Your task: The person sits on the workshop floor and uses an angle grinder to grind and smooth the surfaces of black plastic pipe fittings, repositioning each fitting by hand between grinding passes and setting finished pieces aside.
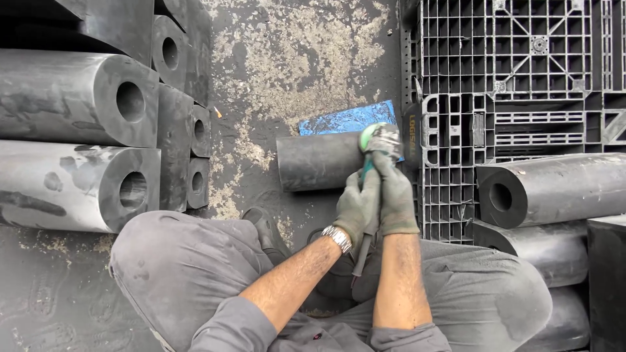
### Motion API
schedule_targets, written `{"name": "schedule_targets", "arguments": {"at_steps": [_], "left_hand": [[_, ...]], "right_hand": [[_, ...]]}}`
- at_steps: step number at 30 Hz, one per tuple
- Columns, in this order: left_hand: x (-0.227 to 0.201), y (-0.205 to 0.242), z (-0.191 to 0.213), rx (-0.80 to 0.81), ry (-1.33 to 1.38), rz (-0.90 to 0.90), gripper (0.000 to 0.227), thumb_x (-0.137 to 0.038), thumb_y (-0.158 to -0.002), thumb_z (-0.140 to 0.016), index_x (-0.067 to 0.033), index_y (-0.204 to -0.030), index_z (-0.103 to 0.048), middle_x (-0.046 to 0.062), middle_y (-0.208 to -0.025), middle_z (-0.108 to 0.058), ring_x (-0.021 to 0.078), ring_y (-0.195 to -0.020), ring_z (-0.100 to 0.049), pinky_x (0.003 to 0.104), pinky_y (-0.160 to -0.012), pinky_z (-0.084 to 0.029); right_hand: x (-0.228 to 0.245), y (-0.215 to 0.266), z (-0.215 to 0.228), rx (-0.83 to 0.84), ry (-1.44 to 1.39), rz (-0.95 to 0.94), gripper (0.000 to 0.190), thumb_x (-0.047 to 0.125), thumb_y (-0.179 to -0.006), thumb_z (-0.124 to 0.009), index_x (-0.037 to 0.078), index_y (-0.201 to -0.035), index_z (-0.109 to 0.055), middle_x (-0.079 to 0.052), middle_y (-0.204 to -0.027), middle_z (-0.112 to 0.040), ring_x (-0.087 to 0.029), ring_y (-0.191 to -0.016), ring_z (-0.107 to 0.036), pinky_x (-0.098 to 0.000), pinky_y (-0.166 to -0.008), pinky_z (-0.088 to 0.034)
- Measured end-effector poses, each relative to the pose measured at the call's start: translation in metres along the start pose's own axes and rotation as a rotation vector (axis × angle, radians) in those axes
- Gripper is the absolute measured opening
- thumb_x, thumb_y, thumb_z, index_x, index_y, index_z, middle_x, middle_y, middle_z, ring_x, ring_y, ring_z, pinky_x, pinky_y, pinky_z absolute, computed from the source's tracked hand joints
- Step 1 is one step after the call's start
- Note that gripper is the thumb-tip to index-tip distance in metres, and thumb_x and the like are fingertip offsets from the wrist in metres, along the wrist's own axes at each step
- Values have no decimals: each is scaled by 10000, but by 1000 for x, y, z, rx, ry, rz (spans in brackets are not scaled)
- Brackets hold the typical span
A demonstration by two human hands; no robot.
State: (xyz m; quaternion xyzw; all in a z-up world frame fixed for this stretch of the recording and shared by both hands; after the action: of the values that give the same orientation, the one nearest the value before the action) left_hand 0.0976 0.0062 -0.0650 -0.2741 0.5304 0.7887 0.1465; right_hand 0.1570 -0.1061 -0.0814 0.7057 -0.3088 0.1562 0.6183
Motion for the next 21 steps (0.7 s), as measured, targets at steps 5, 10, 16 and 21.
{"name": "schedule_targets", "arguments": {"at_steps": [5,10,16,21], "left_hand": [[-10,-15,-54,277,7,-79,644,-623,-935,-492,-138,-1342,-606,184,-1179,-737,335,-1130,-702,409,-968,-530],[-24,-6,-72,409,78,-208,597,-604,-971,-432,-155,-1233,-726,152,-1153,-759,312,-1115,-698,397,-996,-501],[-45,-7,-131,179,-887,-954,499,-474,-822,-598,-155,-1173,-750,136,-1288,-695,316,-1297,-571,484,-1138,-353],[5,-74,-192,-76,-1879,-1231,456,-327,-906,-547,-95,-1267,-702,152,-1394,-596,376,-1392,-406,602,-1184,-130]], "right_hand": [[32,14,40,-101,-201,109,494,396,-914,-759,-17,-1174,-686,-69,-986,-746,-156,-869,-732,-270,-797,-607],[99,73,54,-95,-224,279,490,446,-983,-700,-8,-1161,-647,-117,-879,-721,-213,-714,-702,-324,-668,-599],[150,155,77,37,-228,472,510,468,-1091,-630,7,-1304,-589,-124,-1023,-706,-227,-871,-713,-345,-806,-602],[138,176,95,-2,-218,502,562,489,-1074,-585,-9,-1334,-567,-146,-1094,-687,-254,-954,-697,-391,-875,-589]]}}
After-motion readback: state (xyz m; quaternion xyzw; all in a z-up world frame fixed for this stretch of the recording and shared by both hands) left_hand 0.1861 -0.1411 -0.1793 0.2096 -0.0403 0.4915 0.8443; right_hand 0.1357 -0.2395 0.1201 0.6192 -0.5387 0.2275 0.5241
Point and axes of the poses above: each hand's wrist, its own y-axis away from the middle knuckle, its own z-axis out of the back of the hand, x = y × z, the point moved 10 cm from there along -y, towards the middle knuckle
